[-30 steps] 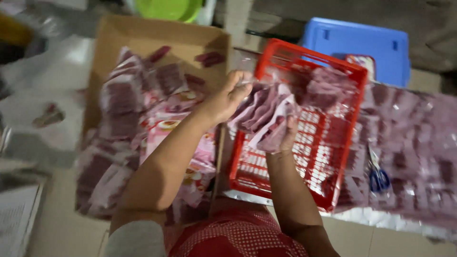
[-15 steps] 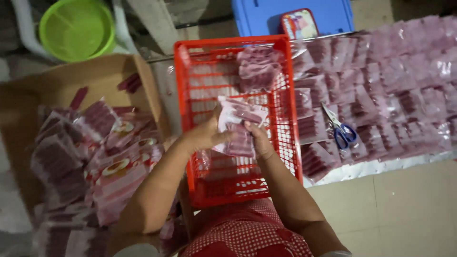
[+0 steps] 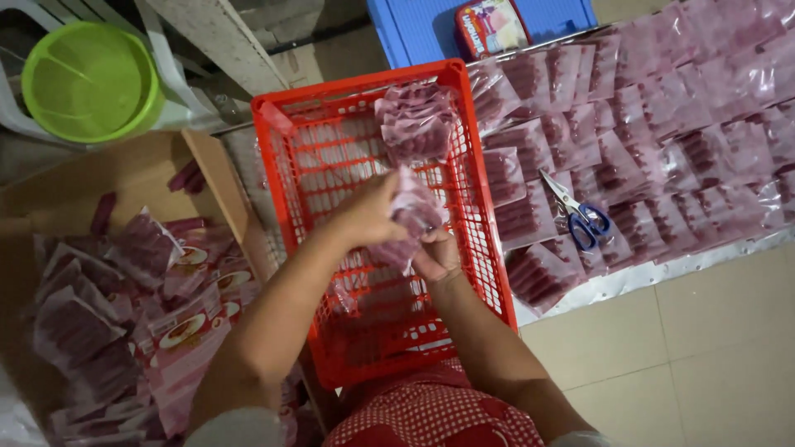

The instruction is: The person organizes multiple small pink packages of food by moving them one at a time from a large cardboard box into a red plastic crate.

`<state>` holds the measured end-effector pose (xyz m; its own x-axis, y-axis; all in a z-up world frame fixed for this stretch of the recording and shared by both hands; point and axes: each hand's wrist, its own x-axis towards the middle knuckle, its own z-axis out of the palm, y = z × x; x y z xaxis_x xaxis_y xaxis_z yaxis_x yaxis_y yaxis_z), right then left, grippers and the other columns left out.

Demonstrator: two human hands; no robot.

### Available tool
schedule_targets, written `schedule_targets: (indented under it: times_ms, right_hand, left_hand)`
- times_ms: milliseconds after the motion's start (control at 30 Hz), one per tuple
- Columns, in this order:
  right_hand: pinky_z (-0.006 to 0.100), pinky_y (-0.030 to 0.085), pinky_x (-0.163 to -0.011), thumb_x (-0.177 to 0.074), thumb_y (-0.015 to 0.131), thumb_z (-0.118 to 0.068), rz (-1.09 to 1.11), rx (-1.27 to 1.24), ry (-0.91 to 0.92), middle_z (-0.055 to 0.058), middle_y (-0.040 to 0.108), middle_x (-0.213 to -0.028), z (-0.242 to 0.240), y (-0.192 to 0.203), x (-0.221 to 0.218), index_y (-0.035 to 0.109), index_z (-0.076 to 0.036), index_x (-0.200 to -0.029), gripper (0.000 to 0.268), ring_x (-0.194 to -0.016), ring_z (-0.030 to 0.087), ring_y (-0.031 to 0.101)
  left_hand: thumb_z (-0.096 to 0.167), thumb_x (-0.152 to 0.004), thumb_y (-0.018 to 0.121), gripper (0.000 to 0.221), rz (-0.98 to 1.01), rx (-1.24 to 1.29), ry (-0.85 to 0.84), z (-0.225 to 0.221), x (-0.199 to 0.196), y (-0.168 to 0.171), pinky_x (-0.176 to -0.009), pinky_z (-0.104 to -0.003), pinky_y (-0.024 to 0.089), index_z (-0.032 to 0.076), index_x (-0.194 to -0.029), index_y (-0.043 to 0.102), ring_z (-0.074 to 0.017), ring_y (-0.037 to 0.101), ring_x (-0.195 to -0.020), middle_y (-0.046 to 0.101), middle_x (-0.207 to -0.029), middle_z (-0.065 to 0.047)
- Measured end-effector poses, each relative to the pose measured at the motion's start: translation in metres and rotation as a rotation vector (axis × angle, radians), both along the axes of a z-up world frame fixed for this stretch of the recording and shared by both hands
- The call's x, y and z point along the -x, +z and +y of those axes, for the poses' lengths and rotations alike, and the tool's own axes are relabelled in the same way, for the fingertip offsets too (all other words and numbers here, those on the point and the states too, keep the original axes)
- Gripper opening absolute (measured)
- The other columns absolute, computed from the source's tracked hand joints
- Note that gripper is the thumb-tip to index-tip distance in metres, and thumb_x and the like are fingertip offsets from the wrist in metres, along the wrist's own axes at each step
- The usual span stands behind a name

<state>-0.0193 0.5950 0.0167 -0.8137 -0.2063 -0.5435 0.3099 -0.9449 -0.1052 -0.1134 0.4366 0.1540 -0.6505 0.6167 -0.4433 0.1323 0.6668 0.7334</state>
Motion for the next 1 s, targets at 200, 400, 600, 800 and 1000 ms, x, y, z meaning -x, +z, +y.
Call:
schedule_targets:
  times_ms: [200, 400, 600, 800, 1000]
  right_hand:
    - [0.029, 0.051, -0.079, -0.067, 0.055, 0.008, 0.024, 0.162, -0.320, -0.006, 0.051, -0.066, 0.023, -0.121, 0.005, 0.066, -0.008, -0.072, 0.020, -0.067, 0.011, 0.057]
    - [0.046, 0.051, -0.090, -0.092, 0.063, -0.012, -0.302, -0.031, -0.341, 0.001, 0.060, -0.088, 0.006, -0.040, 0.022, 0.062, -0.010, -0.111, 0.019, -0.094, 0.025, 0.060]
    - [0.056, 0.061, -0.086, -0.102, 0.065, -0.029, -0.478, -0.560, -0.075, 0.018, 0.065, -0.099, 0.010, -0.041, -0.010, 0.057, 0.000, -0.129, 0.040, -0.093, 0.037, 0.072]
    - [0.038, 0.063, -0.074, -0.094, 0.069, -0.016, 0.234, -1.175, -0.005, 0.017, 0.068, -0.096, 0.007, -0.045, 0.007, 0.065, 0.004, -0.115, 0.030, -0.088, 0.030, 0.073]
    - [0.033, 0.064, -0.072, -0.099, 0.051, -0.020, -0.524, -0.446, -0.022, 0.004, 0.050, -0.098, 0.010, -0.037, 0.044, 0.053, 0.001, -0.119, 0.029, -0.092, 0.021, 0.066]
  left_hand:
    - [0.041, -0.071, 0.086, 0.096, 0.176, 0.252, -0.323, 0.066, 0.032, 0.039, -0.110, -0.065, 0.034, 0.024, -0.152, 0.038, -0.0441, 0.047, -0.138, 0.047, -0.150, -0.017]
    - [0.030, -0.070, 0.078, 0.072, 0.467, 0.297, -0.343, 0.101, 0.054, -0.082, -0.104, -0.064, 0.034, 0.023, -0.136, 0.050, -0.0372, 0.055, -0.121, 0.055, -0.133, -0.010]
    - [0.025, -0.071, 0.071, 0.074, 0.518, 0.274, -0.359, 0.102, 0.053, -0.103, -0.105, -0.070, 0.031, 0.022, -0.141, 0.046, -0.0362, 0.050, -0.123, 0.052, -0.130, -0.010]
    - [0.019, -0.076, 0.071, 0.084, 0.414, 0.207, -0.346, 0.091, 0.044, -0.066, -0.115, -0.075, 0.016, 0.021, -0.153, 0.037, -0.0430, 0.032, -0.147, 0.041, -0.153, -0.020]
    - [0.020, -0.063, 0.087, 0.078, 0.665, -0.235, 0.153, 0.034, 0.028, -0.027, -0.099, -0.062, 0.043, 0.012, -0.134, 0.057, -0.0471, 0.047, -0.135, 0.046, -0.147, -0.024]
